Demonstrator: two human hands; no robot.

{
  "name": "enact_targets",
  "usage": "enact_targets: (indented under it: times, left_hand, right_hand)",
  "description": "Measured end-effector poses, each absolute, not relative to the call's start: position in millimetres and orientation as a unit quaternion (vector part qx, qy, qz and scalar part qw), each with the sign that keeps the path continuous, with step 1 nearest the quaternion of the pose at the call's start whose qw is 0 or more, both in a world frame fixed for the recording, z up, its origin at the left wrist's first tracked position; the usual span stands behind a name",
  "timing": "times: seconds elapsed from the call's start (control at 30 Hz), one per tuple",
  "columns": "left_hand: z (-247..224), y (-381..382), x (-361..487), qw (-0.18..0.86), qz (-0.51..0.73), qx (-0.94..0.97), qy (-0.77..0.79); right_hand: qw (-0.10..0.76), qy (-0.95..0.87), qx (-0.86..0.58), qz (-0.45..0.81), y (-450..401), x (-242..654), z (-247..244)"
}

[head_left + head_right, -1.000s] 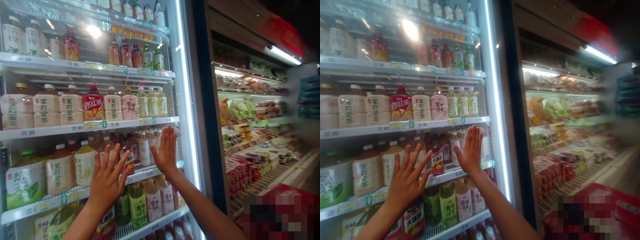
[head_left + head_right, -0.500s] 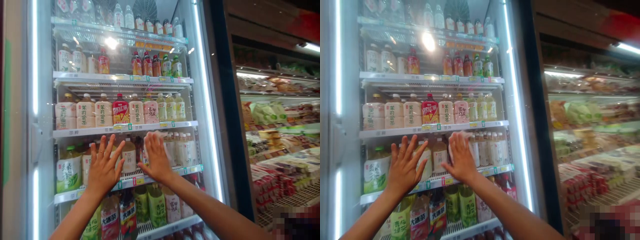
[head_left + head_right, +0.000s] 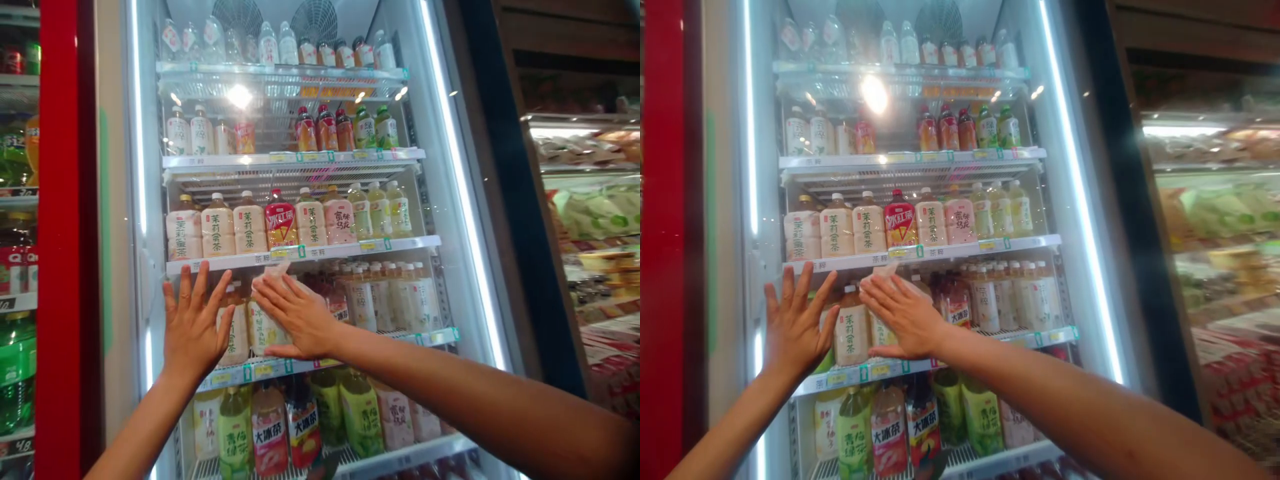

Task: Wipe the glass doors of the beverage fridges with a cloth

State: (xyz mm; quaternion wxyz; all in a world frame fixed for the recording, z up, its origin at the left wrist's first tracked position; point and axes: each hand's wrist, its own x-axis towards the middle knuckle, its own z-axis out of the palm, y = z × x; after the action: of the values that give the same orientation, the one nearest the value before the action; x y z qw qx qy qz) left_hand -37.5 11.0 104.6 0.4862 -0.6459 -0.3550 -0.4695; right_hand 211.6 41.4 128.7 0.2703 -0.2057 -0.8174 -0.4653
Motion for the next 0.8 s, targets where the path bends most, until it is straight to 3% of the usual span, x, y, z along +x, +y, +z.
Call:
enact_targets:
  times: [0.2, 0.4, 0.57, 0.73, 0.8]
  left_hand:
    - [110, 5, -71, 0.487, -0.474, -0.63, -0.375]
    - [113, -8, -83, 0.473, -0.478, -0.627, -0.393]
    - [116, -10, -85, 0.476, -0.476, -0.625, -0.396]
    - [122, -3, -71, 0.478, -0.486, -0.629, -0.376]
    - [126, 2, -60, 0.477, -0.484, -0.638, -0.363]
  right_hand:
    - [0.389, -0.746, -0.246, -0.481, 54, 162, 200]
    - [0.238, -0.79, -0.108, -0.555, 49, 130, 202]
    - [0.336, -0.74, -0.255, -0.524, 51, 132, 242]
    - [0.239, -0.773, -0.152, -0.568, 51, 144, 231]
    - [0.265, -0.765, -0.182, -0.558, 56, 160, 239]
